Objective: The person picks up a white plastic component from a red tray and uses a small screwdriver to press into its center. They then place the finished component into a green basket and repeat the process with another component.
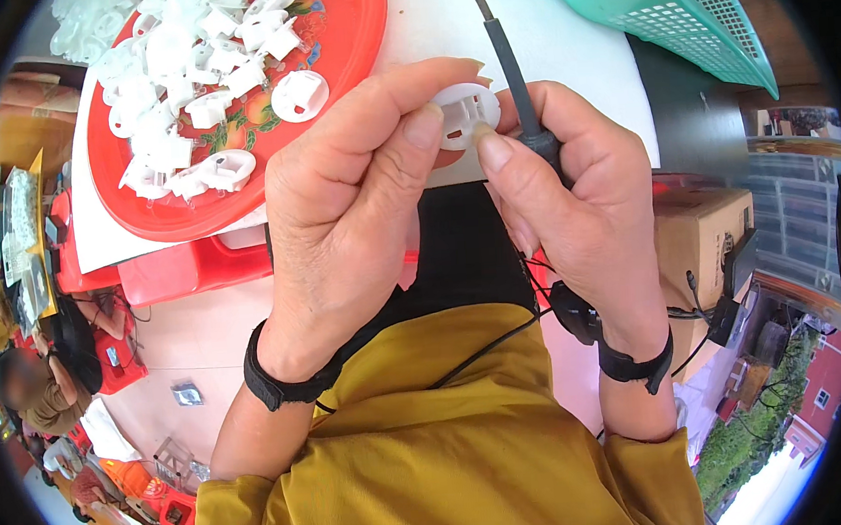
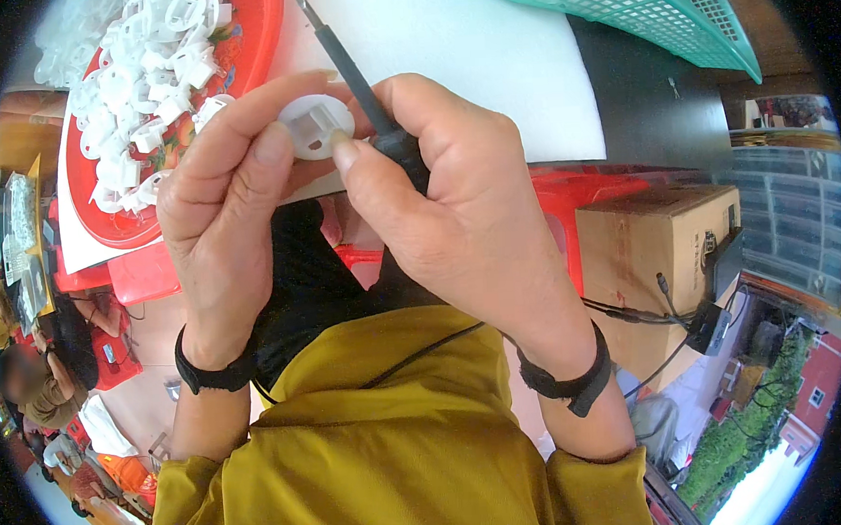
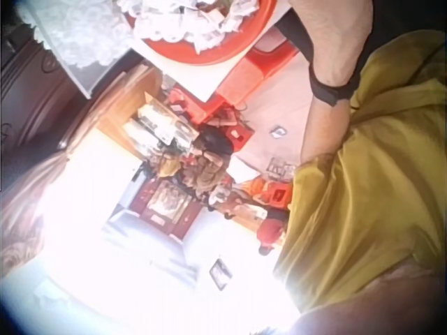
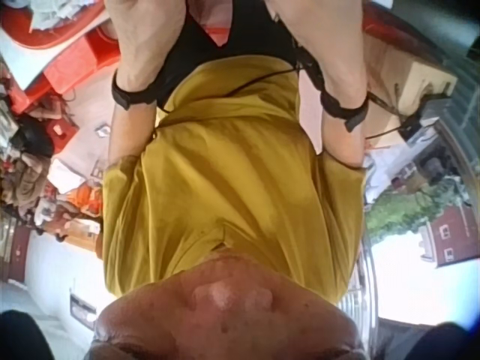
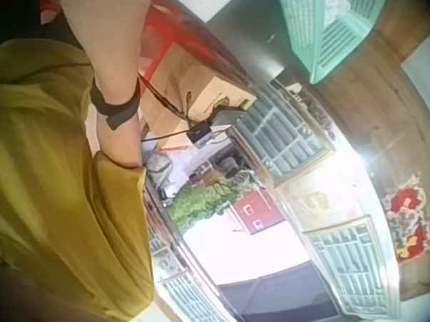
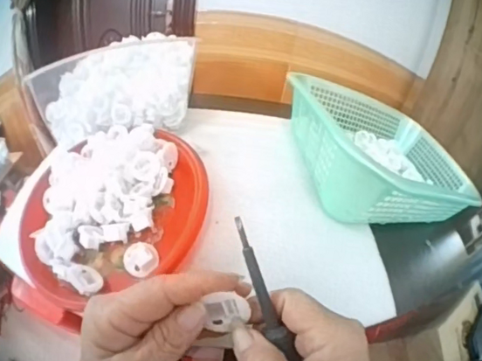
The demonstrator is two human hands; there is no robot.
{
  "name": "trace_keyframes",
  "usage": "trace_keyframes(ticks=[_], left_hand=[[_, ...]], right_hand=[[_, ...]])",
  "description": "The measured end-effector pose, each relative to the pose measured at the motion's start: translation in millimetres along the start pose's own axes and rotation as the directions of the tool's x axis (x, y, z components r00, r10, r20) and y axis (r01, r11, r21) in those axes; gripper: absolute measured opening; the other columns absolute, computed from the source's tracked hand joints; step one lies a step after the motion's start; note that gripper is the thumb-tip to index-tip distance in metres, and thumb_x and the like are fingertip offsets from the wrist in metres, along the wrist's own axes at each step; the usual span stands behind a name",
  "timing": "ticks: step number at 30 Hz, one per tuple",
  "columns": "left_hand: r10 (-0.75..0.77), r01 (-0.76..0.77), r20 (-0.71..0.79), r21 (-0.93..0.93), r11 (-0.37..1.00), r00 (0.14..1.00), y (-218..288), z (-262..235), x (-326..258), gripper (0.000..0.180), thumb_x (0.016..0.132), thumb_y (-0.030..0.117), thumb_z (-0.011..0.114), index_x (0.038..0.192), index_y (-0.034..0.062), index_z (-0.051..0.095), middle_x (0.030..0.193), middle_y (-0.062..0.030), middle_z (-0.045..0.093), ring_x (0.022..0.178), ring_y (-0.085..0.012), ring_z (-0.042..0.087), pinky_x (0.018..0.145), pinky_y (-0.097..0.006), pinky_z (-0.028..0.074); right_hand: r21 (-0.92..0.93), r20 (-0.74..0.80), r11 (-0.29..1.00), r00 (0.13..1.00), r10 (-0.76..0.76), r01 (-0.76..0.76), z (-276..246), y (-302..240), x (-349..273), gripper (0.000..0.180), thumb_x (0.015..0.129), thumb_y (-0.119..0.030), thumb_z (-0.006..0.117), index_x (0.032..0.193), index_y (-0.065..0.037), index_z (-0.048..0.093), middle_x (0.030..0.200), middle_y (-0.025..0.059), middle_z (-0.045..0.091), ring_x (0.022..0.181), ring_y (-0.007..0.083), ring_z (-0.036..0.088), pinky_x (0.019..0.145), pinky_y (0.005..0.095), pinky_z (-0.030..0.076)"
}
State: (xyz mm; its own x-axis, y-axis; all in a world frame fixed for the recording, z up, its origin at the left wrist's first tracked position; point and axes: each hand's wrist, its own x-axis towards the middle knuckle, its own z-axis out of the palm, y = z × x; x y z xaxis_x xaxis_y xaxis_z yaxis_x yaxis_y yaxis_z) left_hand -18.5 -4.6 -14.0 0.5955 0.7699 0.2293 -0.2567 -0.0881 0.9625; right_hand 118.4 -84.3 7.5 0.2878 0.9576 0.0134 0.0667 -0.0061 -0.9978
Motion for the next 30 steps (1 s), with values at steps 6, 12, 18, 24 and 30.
trace_keyframes(ticks=[6,12,18,24,30], left_hand=[[0.008,-0.008,0.010,0.022,1.000,1.000,-0.7,-2.0,-0.4,0.027,0.098,0.008,0.046,0.118,-0.0052,0.058,0.108,-0.0119,0.065,0.096,-0.0169,0.064,0.084,-0.030,0.055],[0.007,-0.007,0.001,0.071,0.997,1.000,0.0,-2.7,-1.0,0.027,0.098,0.009,0.045,0.118,-0.0054,0.057,0.106,-0.0125,0.065,0.096,-0.0179,0.064,0.084,-0.031,0.055],[-0.022,0.023,-0.024,0.077,0.997,0.999,2.8,-0.2,-0.6,0.027,0.099,0.010,0.045,0.118,-0.0056,0.057,0.104,-0.0132,0.065,0.096,-0.0195,0.064,0.083,-0.031,0.056],[-0.046,0.048,-0.032,0.055,0.997,0.998,2.7,1.1,-0.1,0.028,0.099,0.012,0.045,0.118,-0.0051,0.057,0.103,-0.0135,0.065,0.096,-0.0192,0.065,0.081,-0.031,0.056],[-0.059,0.060,-0.041,0.039,0.997,0.997,2.3,0.9,-0.3,0.029,0.100,0.014,0.045,0.119,-0.0037,0.057,0.103,-0.0124,0.065,0.094,-0.0179,0.064,0.080,-0.030,0.057]], right_hand=[[0.027,-0.043,0.998,0.998,0.050,-0.049,4.1,-0.2,0.3,0.018,0.092,-0.013,0.058,0.098,0.004,0.056,0.059,-0.0014,0.049,0.044,0.0028,0.041,0.041,0.0185,0.032],[0.035,-0.019,0.997,0.998,0.068,-0.067,2.5,1.2,-0.1,0.018,0.092,-0.011,0.057,0.100,0.005,0.055,0.059,-0.0010,0.049,0.043,0.0030,0.041,0.042,0.0189,0.033],[0.032,-0.039,0.998,0.997,0.060,-0.059,2.4,1.0,-0.2,0.018,0.092,-0.010,0.057,0.101,0.005,0.055,0.058,-0.0016,0.049,0.042,0.0031,0.040,0.042,0.0190,0.033],[0.050,-0.046,0.990,0.990,0.135,-0.133,1.1,-3.3,-3.5,0.019,0.091,-0.011,0.058,0.101,0.005,0.056,0.059,-0.0009,0.051,0.042,0.0030,0.041,0.041,0.0188,0.033],[0.074,-0.016,0.996,0.998,0.054,-0.053,1.4,-3.6,-4.7,0.019,0.091,-0.011,0.058,0.101,0.005,0.056,0.061,-0.0001,0.052,0.043,0.0030,0.042,0.041,0.0178,0.032]])
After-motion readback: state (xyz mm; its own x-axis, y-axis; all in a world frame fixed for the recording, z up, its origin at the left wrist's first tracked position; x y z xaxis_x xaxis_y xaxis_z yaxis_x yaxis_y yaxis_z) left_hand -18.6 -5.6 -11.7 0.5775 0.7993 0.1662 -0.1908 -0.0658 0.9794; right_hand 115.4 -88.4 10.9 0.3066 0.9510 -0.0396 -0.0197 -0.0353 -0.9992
